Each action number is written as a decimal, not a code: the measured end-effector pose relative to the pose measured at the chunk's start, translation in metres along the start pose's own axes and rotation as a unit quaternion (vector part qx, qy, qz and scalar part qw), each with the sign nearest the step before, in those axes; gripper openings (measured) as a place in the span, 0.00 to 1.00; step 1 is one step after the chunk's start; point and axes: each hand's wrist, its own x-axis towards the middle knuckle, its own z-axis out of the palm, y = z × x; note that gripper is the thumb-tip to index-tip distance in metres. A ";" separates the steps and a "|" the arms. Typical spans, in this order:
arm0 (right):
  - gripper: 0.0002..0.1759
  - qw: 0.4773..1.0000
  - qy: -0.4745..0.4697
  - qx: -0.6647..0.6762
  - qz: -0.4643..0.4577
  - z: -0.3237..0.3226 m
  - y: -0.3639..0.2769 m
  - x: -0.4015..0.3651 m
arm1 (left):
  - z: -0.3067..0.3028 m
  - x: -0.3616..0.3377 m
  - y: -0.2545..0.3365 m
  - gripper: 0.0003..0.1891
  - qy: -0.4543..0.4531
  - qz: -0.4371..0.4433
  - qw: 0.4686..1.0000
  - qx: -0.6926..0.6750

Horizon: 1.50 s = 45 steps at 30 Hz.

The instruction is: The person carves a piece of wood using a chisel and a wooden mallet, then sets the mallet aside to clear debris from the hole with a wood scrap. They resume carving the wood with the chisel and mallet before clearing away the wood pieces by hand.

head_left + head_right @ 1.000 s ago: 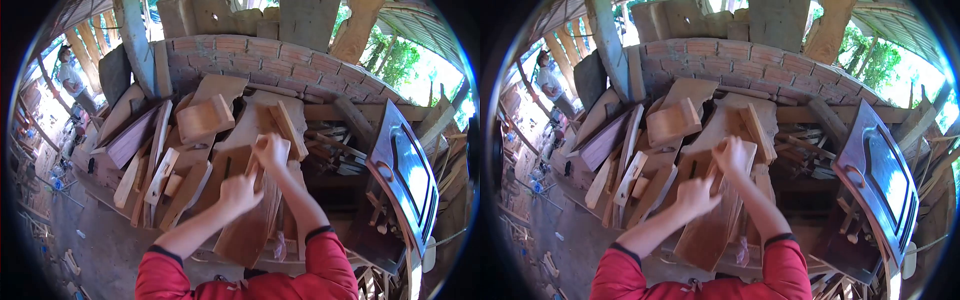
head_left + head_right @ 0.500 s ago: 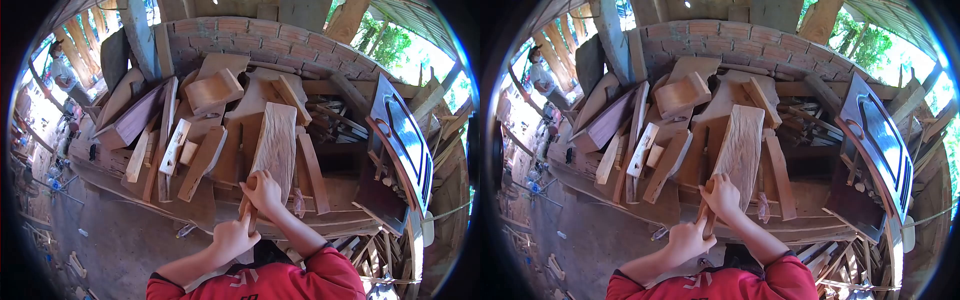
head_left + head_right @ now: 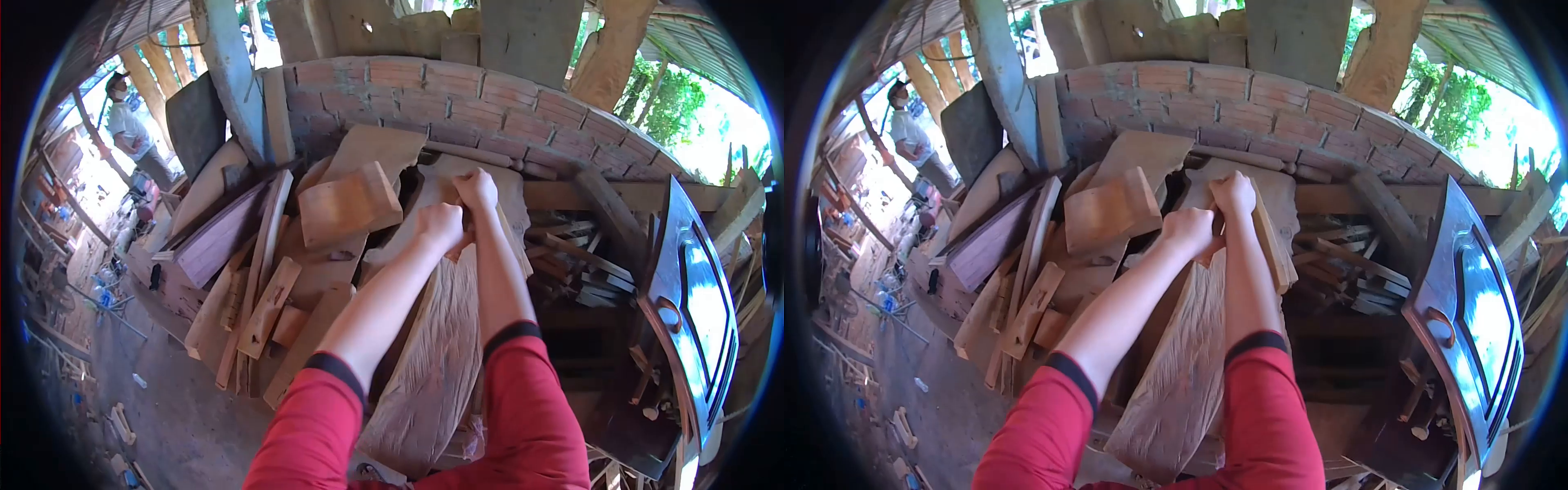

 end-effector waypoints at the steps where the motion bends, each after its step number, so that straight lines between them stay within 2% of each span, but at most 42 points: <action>1: 0.27 0.999 -0.004 -0.024 -0.033 -0.007 -0.002 -0.017 | -0.016 -0.018 0.002 0.24 -0.046 -0.011 0.998 -0.034; 3: 0.27 0.995 0.023 -0.027 -0.095 -0.024 -0.009 -0.071 | -0.024 -0.075 0.001 0.23 -0.058 -0.009 0.997 -0.043; 4: 0.24 0.995 0.005 -0.043 -0.087 -0.032 -0.014 -0.108 | -0.016 -0.106 -0.004 0.26 -0.039 0.020 0.999 -0.024; 5: 0.22 0.995 0.003 -0.038 -0.090 -0.026 -0.003 -0.139 | -0.029 -0.151 0.002 0.33 -0.013 0.030 0.998 -0.060; 6: 0.22 0.992 0.003 -0.014 -0.127 -0.038 -0.006 -0.189 | -0.034 -0.190 0.004 0.39 -0.044 0.040 0.996 -0.064; 7: 0.23 0.993 -0.042 -0.013 -0.106 -0.045 -0.007 -0.231 | -0.036 -0.230 0.005 0.39 -0.067 0.034 0.992 -0.100; 10: 0.24 0.990 -0.056 -0.016 -0.127 -0.049 -0.007 -0.343 | -0.037 -0.338 0.007 0.39 -0.090 0.034 0.994 -0.058; 11: 0.24 0.988 -0.056 -0.008 -0.145 -0.051 -0.009 -0.373 | -0.042 -0.366 0.006 0.39 -0.091 0.038 0.993 -0.068; 15: 0.22 0.991 -0.046 -0.049 -0.119 -0.064 -0.027 -0.452 | -0.058 -0.440 0.003 0.39 -0.111 0.046 0.990 -0.076; 18: 0.21 0.993 -0.033 -0.023 -0.111 -0.067 -0.029 -0.459 | -0.057 -0.443 0.000 0.40 -0.110 0.054 0.989 -0.078; 22: 0.21 0.992 -0.025 -0.015 -0.122 -0.059 -0.009 -0.399 | -0.046 -0.381 0.006 0.39 -0.122 0.051 0.987 -0.090; 24: 0.20 0.994 -0.011 -0.071 -0.083 -0.058 -0.008 -0.336 | -0.033 -0.317 0.008 0.39 -0.106 0.074 0.988 -0.089; 26: 0.22 0.996 -0.030 -0.072 -0.044 -0.043 0.011 -0.250 | -0.020 -0.234 0.010 0.38 -0.132 0.046 0.984 -0.111; 28: 0.25 0.995 0.015 -0.090 -0.037 -0.016 0.040 -0.144 | 0.005 -0.135 0.009 0.35 -0.111 0.035 0.990 -0.085; 29: 0.26 0.996 0.015 -0.083 0.015 -0.012 0.042 -0.096 | 0.019 -0.084 0.009 0.31 -0.131 0.007 0.988 -0.078; 30: 0.27 0.995 0.014 -0.080 0.065 -0.013 0.041 -0.055 | 0.040 -0.041 0.005 0.26 -0.069 0.024 0.995 -0.064; 32: 0.30 0.982 -0.010 -0.156 0.104 -0.017 0.036 -0.009 | 0.049 0.000 0.019 0.22 -0.060 0.026 0.996 -0.054; 33: 0.30 0.983 -0.006 -0.156 0.096 -0.022 0.024 0.000 | 0.048 0.008 0.028 0.21 -0.016 0.023 0.997 -0.068; 35: 0.30 0.990 0.006 -0.138 0.006 -0.027 0.016 -0.009 | 0.053 0.002 0.031 0.20 0.023 0.014 0.997 -0.076; 36: 0.30 0.990 0.007 -0.140 0.009 -0.034 0.015 -0.026 | 0.035 -0.019 0.030 0.20 0.021 0.018 0.997 -0.078; 38: 0.29 0.995 -0.010 -0.072 -0.070 -0.053 0.008 -0.077 | -0.015 -0.077 0.024 0.23 -0.054 0.018 0.996 -0.070; 39: 0.27 0.995 0.005 -0.060 -0.081 -0.055 0.011 -0.110 | -0.023 -0.110 0.022 0.25 -0.061 0.041 0.995 -0.063; 40: 0.25 0.994 0.018 -0.047 -0.092 -0.054 0.015 -0.149 | -0.026 -0.147 0.022 0.27 -0.070 0.064 0.994 -0.056; 42: 0.23 0.996 -0.072 -0.025 -0.047 -0.067 0.007 -0.232 | -0.032 -0.225 0.025 0.32 -0.073 0.068 0.992 -0.078; 44: 0.21 0.995 -0.079 -0.036 -0.043 -0.066 0.009 -0.310 | -0.031 -0.295 0.025 0.35 -0.072 0.070 0.990 -0.103; 45: 0.21 0.998 -0.045 -0.026 -0.044 -0.069 0.003 -0.346 | -0.031 -0.326 0.025 0.35 -0.077 0.077 0.989 -0.098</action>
